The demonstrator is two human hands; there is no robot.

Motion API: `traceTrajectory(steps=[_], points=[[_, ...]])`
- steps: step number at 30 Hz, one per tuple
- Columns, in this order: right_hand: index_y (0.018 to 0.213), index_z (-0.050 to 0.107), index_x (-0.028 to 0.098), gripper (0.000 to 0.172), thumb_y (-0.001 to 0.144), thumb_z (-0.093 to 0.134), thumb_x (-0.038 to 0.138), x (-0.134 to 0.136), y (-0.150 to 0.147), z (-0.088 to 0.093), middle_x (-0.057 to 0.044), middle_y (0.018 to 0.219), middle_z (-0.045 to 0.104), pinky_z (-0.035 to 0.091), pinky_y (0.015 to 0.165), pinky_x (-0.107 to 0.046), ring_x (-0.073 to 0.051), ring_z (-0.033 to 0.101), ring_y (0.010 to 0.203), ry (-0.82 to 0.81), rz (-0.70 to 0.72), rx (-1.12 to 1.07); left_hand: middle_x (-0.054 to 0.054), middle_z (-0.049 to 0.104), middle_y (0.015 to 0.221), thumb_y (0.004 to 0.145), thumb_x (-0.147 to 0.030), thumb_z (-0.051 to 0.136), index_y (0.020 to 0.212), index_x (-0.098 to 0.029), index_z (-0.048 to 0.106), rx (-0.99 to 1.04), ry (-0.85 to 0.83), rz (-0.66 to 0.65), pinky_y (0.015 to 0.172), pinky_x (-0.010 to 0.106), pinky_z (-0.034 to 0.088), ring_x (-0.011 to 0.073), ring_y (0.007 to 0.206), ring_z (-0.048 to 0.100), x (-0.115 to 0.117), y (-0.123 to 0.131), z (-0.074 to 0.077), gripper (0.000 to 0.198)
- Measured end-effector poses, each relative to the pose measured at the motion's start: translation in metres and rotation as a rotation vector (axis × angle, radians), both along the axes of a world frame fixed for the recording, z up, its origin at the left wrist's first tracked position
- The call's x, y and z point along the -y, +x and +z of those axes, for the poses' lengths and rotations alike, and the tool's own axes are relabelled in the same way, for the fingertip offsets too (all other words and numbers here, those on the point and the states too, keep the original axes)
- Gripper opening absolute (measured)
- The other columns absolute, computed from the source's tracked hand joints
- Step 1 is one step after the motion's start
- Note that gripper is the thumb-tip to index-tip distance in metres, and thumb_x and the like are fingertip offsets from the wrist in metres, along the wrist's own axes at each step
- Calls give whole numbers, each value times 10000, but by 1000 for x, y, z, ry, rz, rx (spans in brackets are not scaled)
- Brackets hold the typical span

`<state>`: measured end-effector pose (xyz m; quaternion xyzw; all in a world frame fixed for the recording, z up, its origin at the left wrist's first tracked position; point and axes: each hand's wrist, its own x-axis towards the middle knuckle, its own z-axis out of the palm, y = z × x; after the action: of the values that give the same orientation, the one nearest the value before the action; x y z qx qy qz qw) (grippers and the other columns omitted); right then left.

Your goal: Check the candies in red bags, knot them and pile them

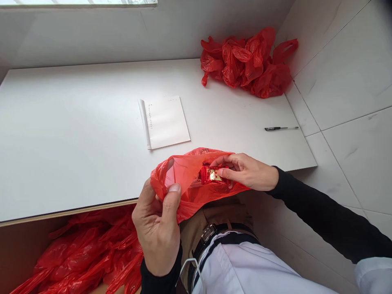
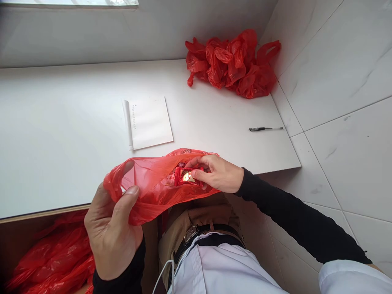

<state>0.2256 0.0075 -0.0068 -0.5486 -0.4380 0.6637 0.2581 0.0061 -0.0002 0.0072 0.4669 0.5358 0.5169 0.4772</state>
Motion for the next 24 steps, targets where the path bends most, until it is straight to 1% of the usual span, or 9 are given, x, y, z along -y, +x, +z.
traceTrajectory(steps=[5,9,11,13,15,17,19,21,24], points=[[1083,639,153,241,869,644,265,-1,1,-2,9,786,634,586,627,-262,-112,597,644,0,1,-28,14,684,1240,892,-251,696,1220,-319,731,6,-8,-17,822,305,576,216,1036,673,0,0,1,337],[1114,651,141,263,904,610,294,-1,3,-2,-5,799,661,577,650,-282,-125,613,644,25,45,31,1,695,1185,887,-235,703,1204,-331,740,43,-2,-13,828,284,563,189,1007,667,0,1,3,333],[1153,662,155,273,927,575,281,0,4,-1,-18,840,690,554,678,-298,-141,629,673,100,93,215,7,704,1122,889,-239,701,1186,-321,747,28,-7,-19,824,297,569,187,969,670,-1,1,4,312],[1150,689,181,262,943,538,237,3,3,-1,-40,889,712,521,728,-329,-177,649,746,226,186,539,8,709,1050,892,-236,698,1180,-317,748,26,0,-17,818,299,574,182,941,670,-1,2,4,303],[1105,717,179,259,956,506,200,5,0,-2,-91,979,710,487,752,-368,-228,653,825,334,290,893,6,709,990,896,-228,694,1180,-319,745,38,15,-18,806,286,579,176,929,673,-1,3,4,303],[1096,721,159,270,965,485,175,6,-6,-6,-142,1056,678,465,777,-396,-276,634,912,411,372,1122,10,713,1001,901,-227,688,1207,-321,733,37,25,-20,825,294,586,184,958,680,-1,4,4,323],[1109,711,155,272,958,486,143,4,-15,-12,-155,1077,645,451,814,-406,-291,601,971,493,422,1201,21,716,1092,900,-232,689,1234,-318,723,24,32,-15,888,331,586,200,1012,682,0,5,4,347],[1094,706,156,270,951,480,113,0,-24,-21,-151,1088,628,441,844,-404,-285,579,1002,563,459,1189,28,705,1164,892,-233,698,1266,-320,709,18,35,-11,921,354,580,210,1038,681,0,6,5,384],[1134,688,148,270,947,496,114,-7,-33,-34,-162,1192,615,442,886,-405,-288,571,1077,581,462,1135,26,714,1045,890,-227,699,1269,-324,706,21,32,-7,836,327,599,195,955,693,1,7,5,392]])
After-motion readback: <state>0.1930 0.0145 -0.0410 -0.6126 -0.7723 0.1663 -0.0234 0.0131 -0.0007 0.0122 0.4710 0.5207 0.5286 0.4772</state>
